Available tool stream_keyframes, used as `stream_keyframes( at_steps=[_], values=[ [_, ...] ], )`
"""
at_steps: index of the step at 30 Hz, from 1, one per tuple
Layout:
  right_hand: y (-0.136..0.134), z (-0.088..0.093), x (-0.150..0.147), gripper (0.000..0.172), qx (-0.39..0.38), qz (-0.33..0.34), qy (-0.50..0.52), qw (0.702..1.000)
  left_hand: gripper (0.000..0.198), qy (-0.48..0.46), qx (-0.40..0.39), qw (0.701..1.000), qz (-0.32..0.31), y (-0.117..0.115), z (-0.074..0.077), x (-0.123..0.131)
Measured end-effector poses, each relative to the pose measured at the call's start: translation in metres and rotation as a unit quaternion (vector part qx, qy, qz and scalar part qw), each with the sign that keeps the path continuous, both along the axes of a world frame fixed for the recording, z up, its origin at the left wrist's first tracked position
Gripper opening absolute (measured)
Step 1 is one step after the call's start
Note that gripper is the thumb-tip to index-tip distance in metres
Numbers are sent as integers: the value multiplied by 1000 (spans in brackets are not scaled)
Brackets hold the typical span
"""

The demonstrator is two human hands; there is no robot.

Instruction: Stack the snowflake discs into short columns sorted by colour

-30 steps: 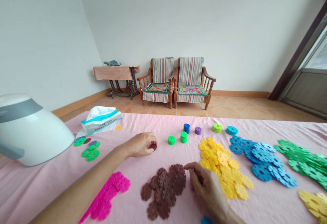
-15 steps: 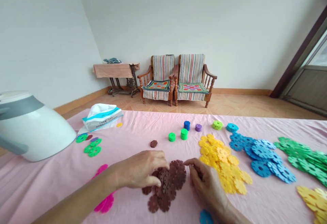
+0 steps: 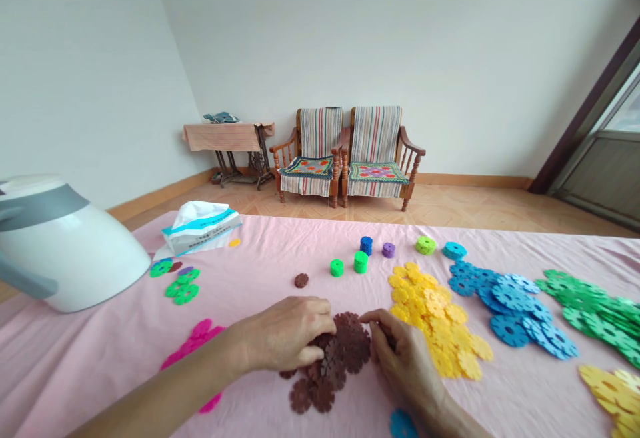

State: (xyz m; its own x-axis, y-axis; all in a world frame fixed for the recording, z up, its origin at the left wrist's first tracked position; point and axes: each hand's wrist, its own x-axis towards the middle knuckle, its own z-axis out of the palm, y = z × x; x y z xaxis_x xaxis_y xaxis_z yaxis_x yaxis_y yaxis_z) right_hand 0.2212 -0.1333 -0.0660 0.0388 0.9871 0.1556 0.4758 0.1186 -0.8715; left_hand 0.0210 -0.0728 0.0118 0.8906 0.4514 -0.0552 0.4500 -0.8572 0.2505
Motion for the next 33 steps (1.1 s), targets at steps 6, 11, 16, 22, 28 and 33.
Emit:
stream_keyframes(
  at_steps=[6,11,16,22,28,33],
  values=[
    [0,-1,0,34,1,-2,6,1000,8,-9,46,999,0,-3,-3,3],
    [0,-1,1,35,-4,2,7,1000,13,-86,54,993,58,13,-2,-14],
    [2,-7,0,39,6,-4,2,1000,18,-142,51,974,169,50,-7,-38],
    [4,-15,-4,44,17,-29,-3,999,12,-129,67,968,206,72,-24,-47],
    [3,-15,-3,42,16,-32,-7,999,12,-116,78,972,186,76,-32,-45],
    [2,-12,-5,42,23,-34,-12,999,14,-107,72,975,182,78,-37,-41]
  ],
)
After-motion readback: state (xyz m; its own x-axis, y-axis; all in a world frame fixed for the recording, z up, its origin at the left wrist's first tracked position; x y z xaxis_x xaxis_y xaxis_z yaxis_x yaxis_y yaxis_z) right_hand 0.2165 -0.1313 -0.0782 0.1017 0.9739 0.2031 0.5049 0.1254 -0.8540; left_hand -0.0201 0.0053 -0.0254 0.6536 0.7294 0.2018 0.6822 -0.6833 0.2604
